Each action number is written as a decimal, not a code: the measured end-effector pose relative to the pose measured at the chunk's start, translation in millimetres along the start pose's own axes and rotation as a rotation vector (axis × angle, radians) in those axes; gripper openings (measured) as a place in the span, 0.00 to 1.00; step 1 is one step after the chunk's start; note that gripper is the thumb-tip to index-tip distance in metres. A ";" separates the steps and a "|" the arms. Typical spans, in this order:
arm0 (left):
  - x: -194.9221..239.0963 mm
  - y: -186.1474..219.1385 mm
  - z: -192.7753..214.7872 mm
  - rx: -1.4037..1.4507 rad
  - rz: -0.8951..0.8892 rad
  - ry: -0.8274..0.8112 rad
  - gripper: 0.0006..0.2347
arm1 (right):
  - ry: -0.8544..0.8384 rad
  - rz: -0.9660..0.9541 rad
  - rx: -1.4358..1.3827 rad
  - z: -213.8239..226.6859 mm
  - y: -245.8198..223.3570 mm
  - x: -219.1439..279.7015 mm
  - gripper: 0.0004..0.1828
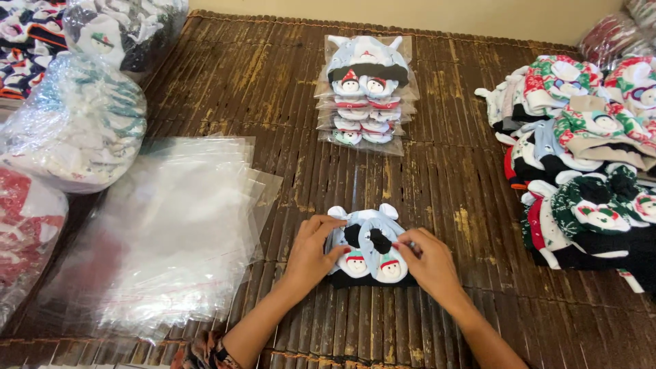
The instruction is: Package baby hats into individual plastic bags
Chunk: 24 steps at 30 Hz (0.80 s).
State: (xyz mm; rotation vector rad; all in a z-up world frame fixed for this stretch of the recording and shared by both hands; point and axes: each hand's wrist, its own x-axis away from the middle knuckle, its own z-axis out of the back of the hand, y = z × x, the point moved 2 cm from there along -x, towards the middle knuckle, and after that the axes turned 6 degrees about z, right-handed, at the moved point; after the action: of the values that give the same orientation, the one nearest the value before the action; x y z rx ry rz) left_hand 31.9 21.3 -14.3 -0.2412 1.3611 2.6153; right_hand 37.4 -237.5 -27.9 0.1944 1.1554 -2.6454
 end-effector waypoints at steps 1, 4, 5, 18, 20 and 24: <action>-0.2 -0.4 0.1 0.000 0.004 0.001 0.20 | -0.004 0.000 0.000 5.1 5.3 -1.6 0.05; -1.2 -1.1 0.7 0.020 0.027 -0.003 0.20 | 0.066 -0.110 -0.305 28.2 19.3 -6.9 0.07; -1.5 -0.6 1.6 0.038 0.030 0.003 0.19 | 0.139 -0.184 -0.334 41.4 22.1 -7.8 0.08; -5.7 16.2 16.6 0.337 -0.019 0.209 0.15 | -0.088 0.206 0.057 18.7 -32.7 3.8 0.18; -4.4 20.8 19.0 0.334 -0.024 0.231 0.14 | -0.237 0.319 0.101 2.1 -61.8 8.1 0.28; 3.2 23.8 22.1 0.362 -0.071 0.257 0.07 | -0.218 0.535 0.053 -28.2 -55.8 -1.3 0.15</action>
State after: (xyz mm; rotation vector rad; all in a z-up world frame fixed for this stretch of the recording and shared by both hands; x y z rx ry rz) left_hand 21.9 26.3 16.3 -0.5725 1.8390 2.2855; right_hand 23.9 -180.0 -7.5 0.1877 0.8222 -2.1622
